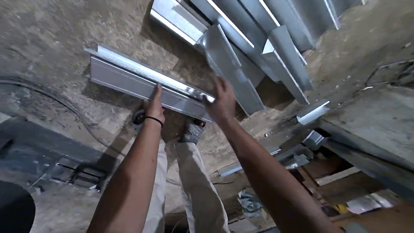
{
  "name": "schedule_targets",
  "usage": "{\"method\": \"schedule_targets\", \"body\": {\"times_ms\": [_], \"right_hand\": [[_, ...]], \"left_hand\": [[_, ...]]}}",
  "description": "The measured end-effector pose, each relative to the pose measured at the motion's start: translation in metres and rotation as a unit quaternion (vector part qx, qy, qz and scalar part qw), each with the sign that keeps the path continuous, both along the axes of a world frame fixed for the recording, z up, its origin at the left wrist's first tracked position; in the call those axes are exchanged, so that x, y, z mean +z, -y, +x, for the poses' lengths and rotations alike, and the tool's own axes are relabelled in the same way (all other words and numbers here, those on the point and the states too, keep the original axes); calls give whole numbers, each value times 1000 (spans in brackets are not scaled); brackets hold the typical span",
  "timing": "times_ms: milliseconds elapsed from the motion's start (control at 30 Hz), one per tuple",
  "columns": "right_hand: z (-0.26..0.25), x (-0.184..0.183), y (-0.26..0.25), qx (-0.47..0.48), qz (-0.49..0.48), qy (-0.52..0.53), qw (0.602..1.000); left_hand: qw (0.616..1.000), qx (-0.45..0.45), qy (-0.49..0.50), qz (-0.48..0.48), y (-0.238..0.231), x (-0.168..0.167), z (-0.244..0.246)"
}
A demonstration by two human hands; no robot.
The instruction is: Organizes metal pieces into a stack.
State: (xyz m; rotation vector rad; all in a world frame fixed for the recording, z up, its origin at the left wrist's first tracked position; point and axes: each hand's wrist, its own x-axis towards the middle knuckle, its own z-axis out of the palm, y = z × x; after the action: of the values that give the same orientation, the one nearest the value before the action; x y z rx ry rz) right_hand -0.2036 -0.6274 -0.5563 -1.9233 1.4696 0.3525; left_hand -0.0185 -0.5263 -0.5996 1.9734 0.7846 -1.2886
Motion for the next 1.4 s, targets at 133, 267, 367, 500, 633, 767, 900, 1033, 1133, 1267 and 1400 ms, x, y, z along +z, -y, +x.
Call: {"method": "schedule_targets", "body": {"times_ms": [133,267,367,500,633,767,900,1033,1133,1267,1400], "right_hand": [[-57,-19,30,-74,-33,-161,984],[-80,-34,53,-1,4,-201,980],[-72,-11,46,21,-25,-138,990],[-15,34,14,74,-46,-35,996],[46,33,-23,130,-27,41,990],[71,11,-41,164,68,81,981],[24,19,2,20,-89,107,990],[-87,22,96,-112,-194,-100,970],[-158,5,150,-76,-62,-222,970],[-176,-2,168,2,9,-282,959],[-176,3,164,0,-8,-262,965]], "left_hand": [[999,-2,-7,-45,-7,-5,5],[994,52,-40,-87,-10,-3,10],[985,108,-50,-127,-12,3,11],[958,205,-49,-196,-32,8,11],[954,220,-4,-204,-31,18,1],[949,187,23,-252,-27,23,3],[965,168,-21,-201,-18,19,6],[983,128,-33,-124,-13,10,7],[988,110,-25,-107,-16,11,7],[983,109,-5,-151,-23,15,5],[976,139,-5,-169,-24,21,0]]}}
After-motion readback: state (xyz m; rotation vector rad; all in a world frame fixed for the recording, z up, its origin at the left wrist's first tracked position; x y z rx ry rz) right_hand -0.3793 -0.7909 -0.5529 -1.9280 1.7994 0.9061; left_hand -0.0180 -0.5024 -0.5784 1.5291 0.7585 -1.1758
